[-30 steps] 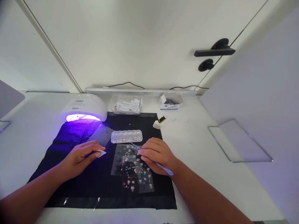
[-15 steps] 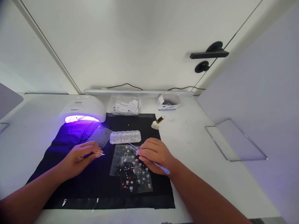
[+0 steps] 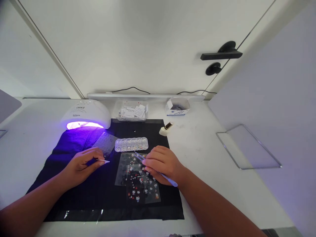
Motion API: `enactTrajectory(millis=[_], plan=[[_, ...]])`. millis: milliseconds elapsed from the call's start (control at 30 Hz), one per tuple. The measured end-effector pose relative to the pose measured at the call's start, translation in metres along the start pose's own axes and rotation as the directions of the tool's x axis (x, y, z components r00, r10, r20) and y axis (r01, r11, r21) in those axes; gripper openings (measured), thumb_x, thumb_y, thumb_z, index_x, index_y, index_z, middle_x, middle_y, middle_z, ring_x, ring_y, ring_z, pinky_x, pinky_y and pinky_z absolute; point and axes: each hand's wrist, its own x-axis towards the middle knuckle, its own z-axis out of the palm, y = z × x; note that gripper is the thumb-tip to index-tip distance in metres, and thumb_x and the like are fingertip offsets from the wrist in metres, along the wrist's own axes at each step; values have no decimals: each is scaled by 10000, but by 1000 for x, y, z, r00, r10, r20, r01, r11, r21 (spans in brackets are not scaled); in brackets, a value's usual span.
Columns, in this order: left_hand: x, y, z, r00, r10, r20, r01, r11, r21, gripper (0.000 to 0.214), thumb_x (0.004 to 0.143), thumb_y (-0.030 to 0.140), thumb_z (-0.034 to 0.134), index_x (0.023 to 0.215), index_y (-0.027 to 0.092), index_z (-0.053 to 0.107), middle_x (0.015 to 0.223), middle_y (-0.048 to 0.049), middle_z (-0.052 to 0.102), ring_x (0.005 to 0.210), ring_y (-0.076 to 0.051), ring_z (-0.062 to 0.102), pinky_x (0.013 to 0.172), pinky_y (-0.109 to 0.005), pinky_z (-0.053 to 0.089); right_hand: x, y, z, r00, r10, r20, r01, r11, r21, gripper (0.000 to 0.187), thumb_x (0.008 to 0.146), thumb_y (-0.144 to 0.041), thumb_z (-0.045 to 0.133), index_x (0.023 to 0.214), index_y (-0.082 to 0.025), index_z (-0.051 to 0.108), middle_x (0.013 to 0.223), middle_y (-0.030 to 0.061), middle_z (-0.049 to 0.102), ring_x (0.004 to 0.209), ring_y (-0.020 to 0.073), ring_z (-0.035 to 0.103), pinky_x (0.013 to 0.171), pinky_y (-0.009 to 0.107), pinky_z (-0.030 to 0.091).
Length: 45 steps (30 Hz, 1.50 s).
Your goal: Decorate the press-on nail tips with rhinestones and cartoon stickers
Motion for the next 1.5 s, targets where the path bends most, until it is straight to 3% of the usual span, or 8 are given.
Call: enactTrajectory(millis=[200,400,767,933,1167,1500], plan=[[0,-1,1,1000,19,-18,-19,1000,24,33,918,186,566,887,192,576,816,4,609,753,-110,586,689,-233,475,-2,-1,-1,1000,-9,26,10,999,-33,125,861,-125,562,963,-122,633,773,84,682,705,168,581,622,329,506],[2,1,1,998,55,-30,-54,998,19,111,914,137,562,979,212,612,888,3,631,801,-96,613,719,-206,495,-2,-5,1,991,-6,136,14,998,-55,130,851,-118,605,980,-122,625,804,73,691,756,169,594,682,341,500],[-1,-1,2,996,-10,-91,17,997,76,98,895,186,608,985,224,609,873,20,645,777,-91,615,699,-188,491,0,-11,-1,956,10,292,4,999,-50,124,857,-122,607,978,-146,606,862,47,674,812,162,552,732,342,486],[3,2,1,989,-55,-134,62,997,50,151,887,204,628,1032,238,655,903,10,677,802,-95,643,704,-178,506,-3,-7,1,955,31,294,-18,999,-48,136,861,-120,607,995,-145,601,866,51,674,836,164,555,750,341,477],[5,4,-2,989,-16,-146,8,998,-54,87,870,154,634,910,196,699,819,-1,667,742,-92,627,678,-193,499,-6,-3,3,951,66,302,-62,998,-22,155,864,-120,604,1015,-151,600,886,60,668,833,168,551,749,345,462],[5,8,-6,974,-134,-184,98,976,-193,108,839,150,661,877,211,742,771,5,677,691,-92,624,646,-199,507,-7,-1,3,946,81,313,-85,996,1,182,858,-113,600,1036,-152,602,897,72,666,840,180,551,747,352,460]])
